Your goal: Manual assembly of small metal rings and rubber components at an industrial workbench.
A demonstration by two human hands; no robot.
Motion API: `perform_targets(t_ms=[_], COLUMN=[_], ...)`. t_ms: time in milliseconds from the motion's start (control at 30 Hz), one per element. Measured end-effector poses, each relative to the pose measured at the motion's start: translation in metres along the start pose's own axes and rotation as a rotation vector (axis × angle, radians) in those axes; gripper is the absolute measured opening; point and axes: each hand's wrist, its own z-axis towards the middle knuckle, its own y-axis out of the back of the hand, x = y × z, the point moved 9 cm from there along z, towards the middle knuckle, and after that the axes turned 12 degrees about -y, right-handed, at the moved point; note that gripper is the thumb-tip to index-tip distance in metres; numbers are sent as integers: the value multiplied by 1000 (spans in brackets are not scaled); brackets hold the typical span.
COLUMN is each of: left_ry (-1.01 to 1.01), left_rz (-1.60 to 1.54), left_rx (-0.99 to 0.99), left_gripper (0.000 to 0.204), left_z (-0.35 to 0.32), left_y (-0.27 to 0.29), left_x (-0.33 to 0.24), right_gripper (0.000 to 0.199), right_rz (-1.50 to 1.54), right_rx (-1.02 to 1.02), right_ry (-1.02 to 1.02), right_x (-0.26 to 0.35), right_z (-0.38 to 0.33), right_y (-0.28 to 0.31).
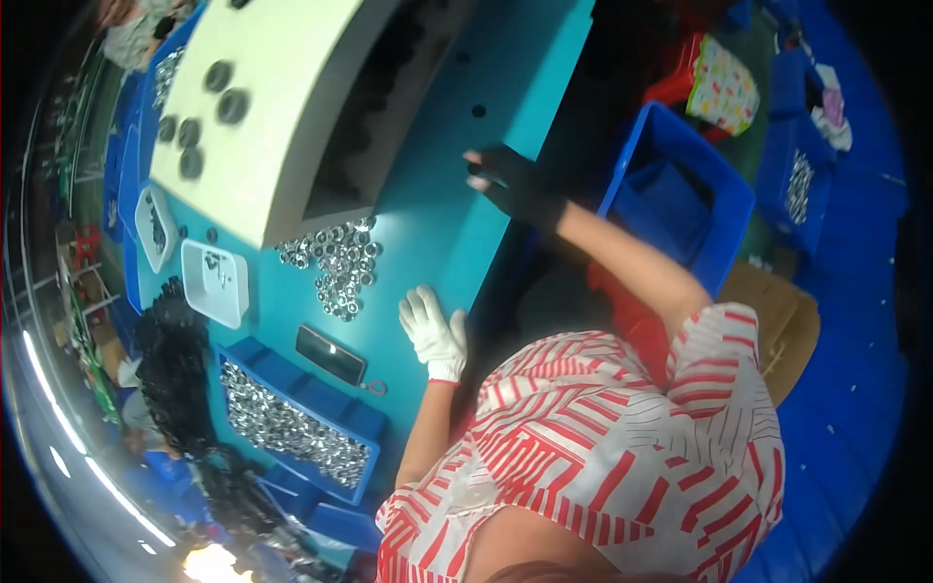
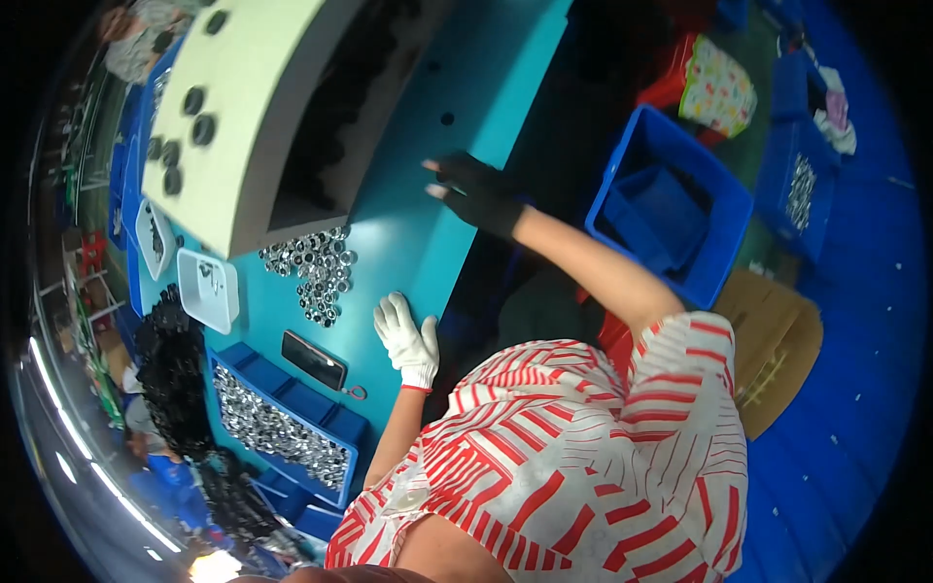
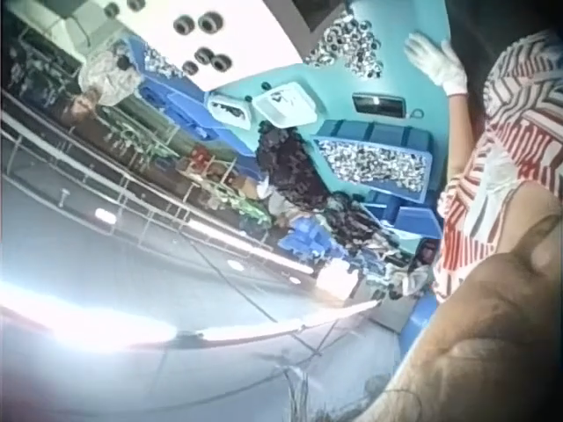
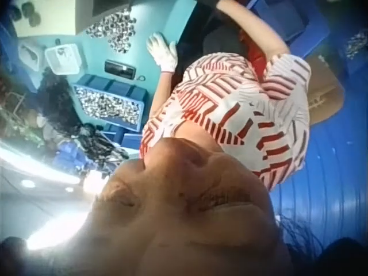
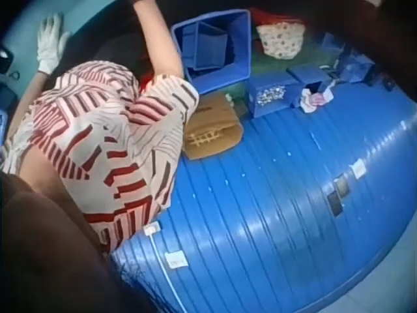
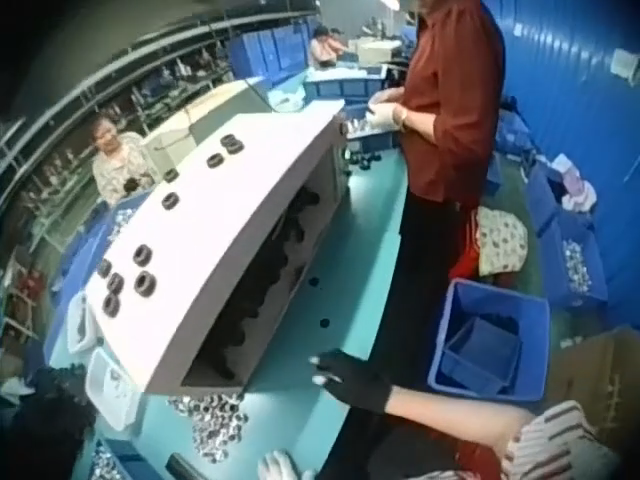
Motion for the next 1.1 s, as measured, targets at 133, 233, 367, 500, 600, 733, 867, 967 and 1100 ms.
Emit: perform_targets(t_ms=[133, 233, 367, 500, 600, 733, 867, 967, 1100], left_ry=[-52, -41, -13, 8, 19, -14, -13, -17, -41], left_rz=[70, 56, 22, 61, 76, 37, 24, 8, -13], left_rx=[120, 134, 167, 168, 171, 151, 145, 118, 94], left_gripper=[74, 74, 75, 76, 76, 73, 72, 72, 71], left_z=[16, 15, 10, 0, 1, 8, 12, 12, 16], left_y=[-12, -17, -26, -29, -27, -19, -15, -8, -5], left_x=[-7, -2, 4, 8, 9, 4, 4, 4, 0], right_gripper=[51, 51, 46, 43, 42, 40, 41, 35, 30], right_rz=[-225, -281, -191, -179, -185, -211, -423, -595, -553], right_rx=[39, -26, 381, 456, 522, 600, 398, 142, 265], right_ry=[200, 444, 221, 210, 201, 176, 310, 363, 375], right_x=[36, 66, 75, 77, 78, 76, 84, 121, 89], right_z=[97, 130, 174, 188, 188, 182, 161, 139, 129], right_y=[-55, -96, -156, -173, -188, -198, -191, -144, -146])
